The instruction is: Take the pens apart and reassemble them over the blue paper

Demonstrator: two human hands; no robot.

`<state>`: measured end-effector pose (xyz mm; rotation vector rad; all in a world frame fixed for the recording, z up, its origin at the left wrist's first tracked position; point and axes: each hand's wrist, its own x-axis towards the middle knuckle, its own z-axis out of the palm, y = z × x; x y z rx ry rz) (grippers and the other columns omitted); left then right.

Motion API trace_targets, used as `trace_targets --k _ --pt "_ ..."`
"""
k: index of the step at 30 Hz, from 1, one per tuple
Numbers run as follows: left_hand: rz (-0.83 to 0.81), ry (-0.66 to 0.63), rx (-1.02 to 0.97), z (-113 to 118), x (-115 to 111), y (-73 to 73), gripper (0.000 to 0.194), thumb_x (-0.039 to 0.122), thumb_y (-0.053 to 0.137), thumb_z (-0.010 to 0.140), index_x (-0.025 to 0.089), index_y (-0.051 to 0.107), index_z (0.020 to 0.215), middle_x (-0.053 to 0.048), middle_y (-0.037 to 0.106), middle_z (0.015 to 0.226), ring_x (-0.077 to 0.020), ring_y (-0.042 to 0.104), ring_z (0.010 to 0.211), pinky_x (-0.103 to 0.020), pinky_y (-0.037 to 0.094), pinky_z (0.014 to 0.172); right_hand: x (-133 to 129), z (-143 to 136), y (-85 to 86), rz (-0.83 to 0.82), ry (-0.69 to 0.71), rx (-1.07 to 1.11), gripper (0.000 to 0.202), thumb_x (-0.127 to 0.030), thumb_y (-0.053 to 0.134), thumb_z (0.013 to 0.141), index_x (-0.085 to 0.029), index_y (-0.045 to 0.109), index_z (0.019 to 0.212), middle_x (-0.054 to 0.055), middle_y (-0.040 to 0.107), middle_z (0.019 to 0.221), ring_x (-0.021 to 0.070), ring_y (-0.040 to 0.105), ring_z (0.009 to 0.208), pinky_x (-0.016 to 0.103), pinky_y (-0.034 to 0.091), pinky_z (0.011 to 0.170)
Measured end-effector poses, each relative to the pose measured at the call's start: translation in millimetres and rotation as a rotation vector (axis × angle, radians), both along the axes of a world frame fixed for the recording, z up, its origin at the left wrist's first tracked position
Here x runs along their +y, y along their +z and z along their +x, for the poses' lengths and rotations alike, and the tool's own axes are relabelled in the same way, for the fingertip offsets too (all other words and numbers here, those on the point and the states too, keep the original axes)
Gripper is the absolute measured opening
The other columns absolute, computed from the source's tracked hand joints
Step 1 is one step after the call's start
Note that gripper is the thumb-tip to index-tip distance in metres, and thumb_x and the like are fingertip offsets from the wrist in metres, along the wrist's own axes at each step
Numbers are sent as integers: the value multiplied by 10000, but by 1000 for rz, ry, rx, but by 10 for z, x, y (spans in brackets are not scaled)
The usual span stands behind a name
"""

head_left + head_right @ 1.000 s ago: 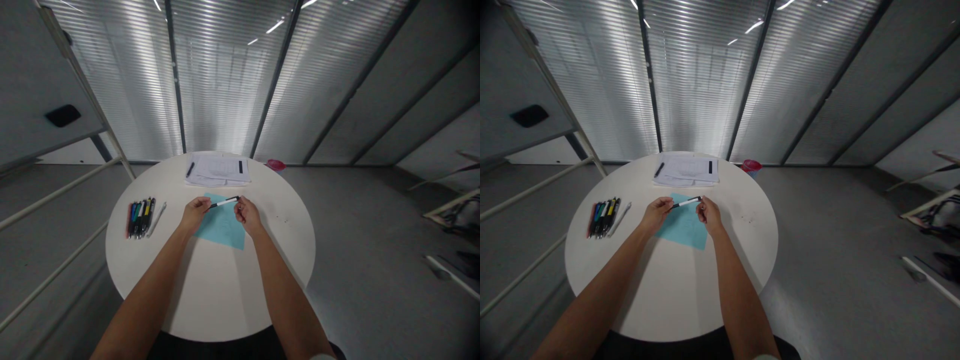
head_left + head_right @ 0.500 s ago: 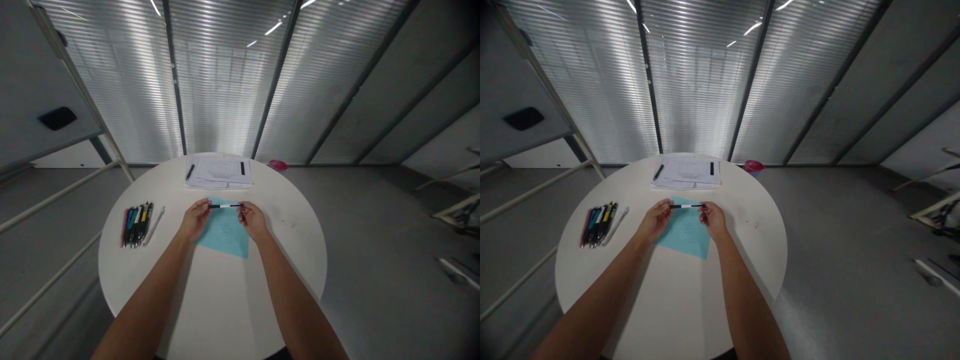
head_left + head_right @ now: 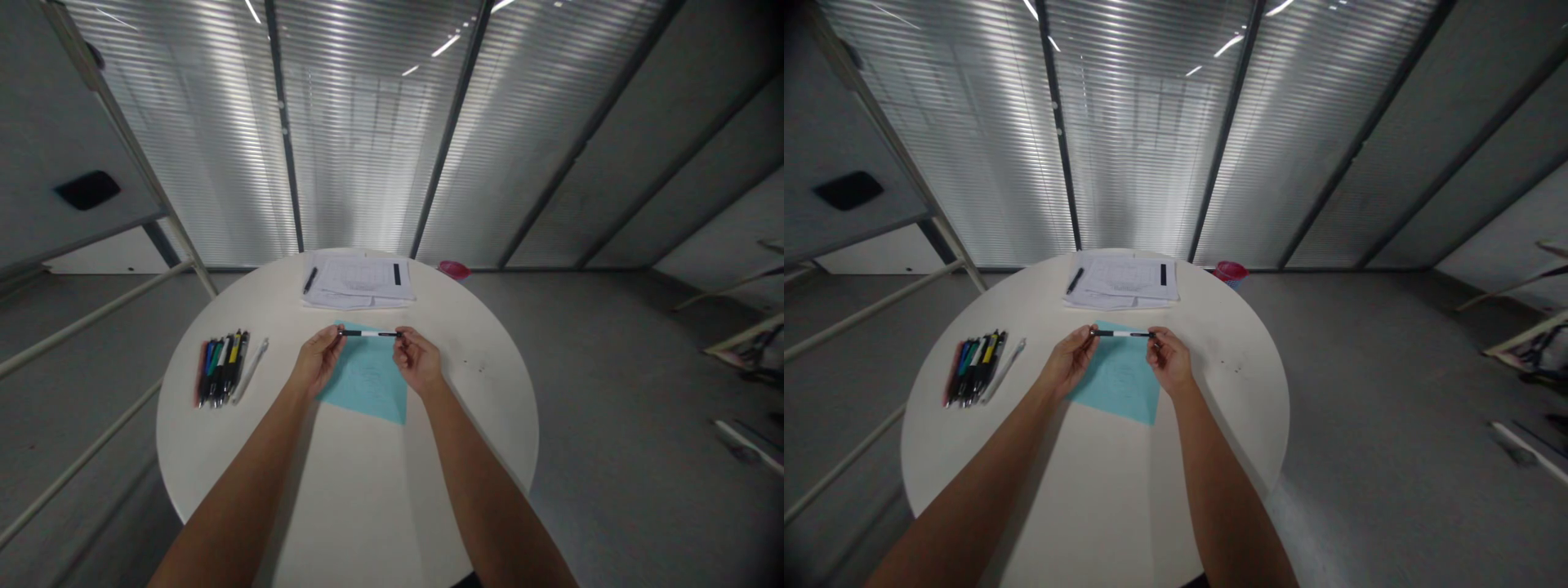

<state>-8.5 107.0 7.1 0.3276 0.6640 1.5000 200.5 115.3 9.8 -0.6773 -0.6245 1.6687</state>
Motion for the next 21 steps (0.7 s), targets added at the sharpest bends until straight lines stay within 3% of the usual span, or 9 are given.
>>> trace_targets --k 10,15,21 --pt "41 -74 4 -20 11 -34 157 121 771 689 98 668 806 -13 630 712 -61 581 606 -141 475 503 -13 -10 25 -26 28 9 182 -288 707 683 -187 587 774 -66 482 477 32 360 349 125 231 317" --pt "43 -77 -35 -27 12 -23 220 75 759 676 114 662 869 -17 647 764 -52 573 592 -151 486 534 -9 -21 21 -4 24 39 230 -226 716 684 -216 589 876 -82 483 483 32 354 358 116 250 333" --pt "56 -85 -43 -41 21 -45 221 56 734 697 127 656 891 -28 674 840 -49 587 603 -152 500 552 -14 -24 16 15 45 55 224 -194 706 665 -212 573 845 -74 493 488 39 367 365 123 251 337"
